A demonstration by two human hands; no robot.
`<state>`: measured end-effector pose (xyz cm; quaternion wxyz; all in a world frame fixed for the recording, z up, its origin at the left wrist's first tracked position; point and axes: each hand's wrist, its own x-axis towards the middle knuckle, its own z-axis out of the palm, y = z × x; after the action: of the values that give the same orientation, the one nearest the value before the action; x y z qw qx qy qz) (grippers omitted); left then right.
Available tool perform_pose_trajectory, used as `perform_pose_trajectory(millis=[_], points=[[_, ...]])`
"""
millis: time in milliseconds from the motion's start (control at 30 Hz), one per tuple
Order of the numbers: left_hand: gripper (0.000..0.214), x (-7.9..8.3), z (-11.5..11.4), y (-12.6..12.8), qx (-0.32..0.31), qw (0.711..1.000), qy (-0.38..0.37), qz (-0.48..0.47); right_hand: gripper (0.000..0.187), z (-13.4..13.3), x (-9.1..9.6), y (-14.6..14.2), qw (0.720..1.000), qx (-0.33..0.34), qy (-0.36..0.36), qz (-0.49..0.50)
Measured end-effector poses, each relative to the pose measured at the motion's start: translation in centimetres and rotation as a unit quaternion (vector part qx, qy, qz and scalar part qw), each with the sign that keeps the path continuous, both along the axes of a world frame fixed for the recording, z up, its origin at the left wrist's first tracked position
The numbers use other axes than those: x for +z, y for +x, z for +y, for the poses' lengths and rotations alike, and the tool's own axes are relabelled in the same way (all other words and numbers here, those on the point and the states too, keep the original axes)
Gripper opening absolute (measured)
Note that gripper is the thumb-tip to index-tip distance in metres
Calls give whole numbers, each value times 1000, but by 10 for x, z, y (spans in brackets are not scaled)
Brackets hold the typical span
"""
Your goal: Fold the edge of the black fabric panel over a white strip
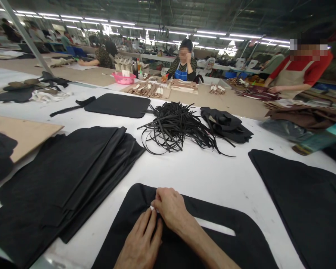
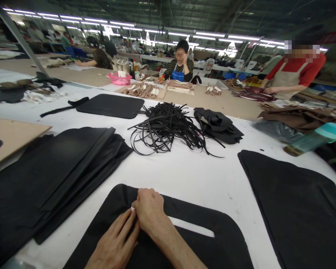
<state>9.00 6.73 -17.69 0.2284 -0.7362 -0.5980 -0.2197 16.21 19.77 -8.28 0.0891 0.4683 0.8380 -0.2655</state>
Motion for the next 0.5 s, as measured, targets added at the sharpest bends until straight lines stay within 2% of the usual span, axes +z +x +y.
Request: perform_pose_trajectory(millis=[267, 500], points=[[37, -3, -6, 0, -3, 999, -34, 24, 8, 4, 2, -5, 1000, 2, -6, -21], [37, -3, -5, 0, -17, 998, -31, 44, 20, -2, 3, -5, 1000, 7, 17, -8]])
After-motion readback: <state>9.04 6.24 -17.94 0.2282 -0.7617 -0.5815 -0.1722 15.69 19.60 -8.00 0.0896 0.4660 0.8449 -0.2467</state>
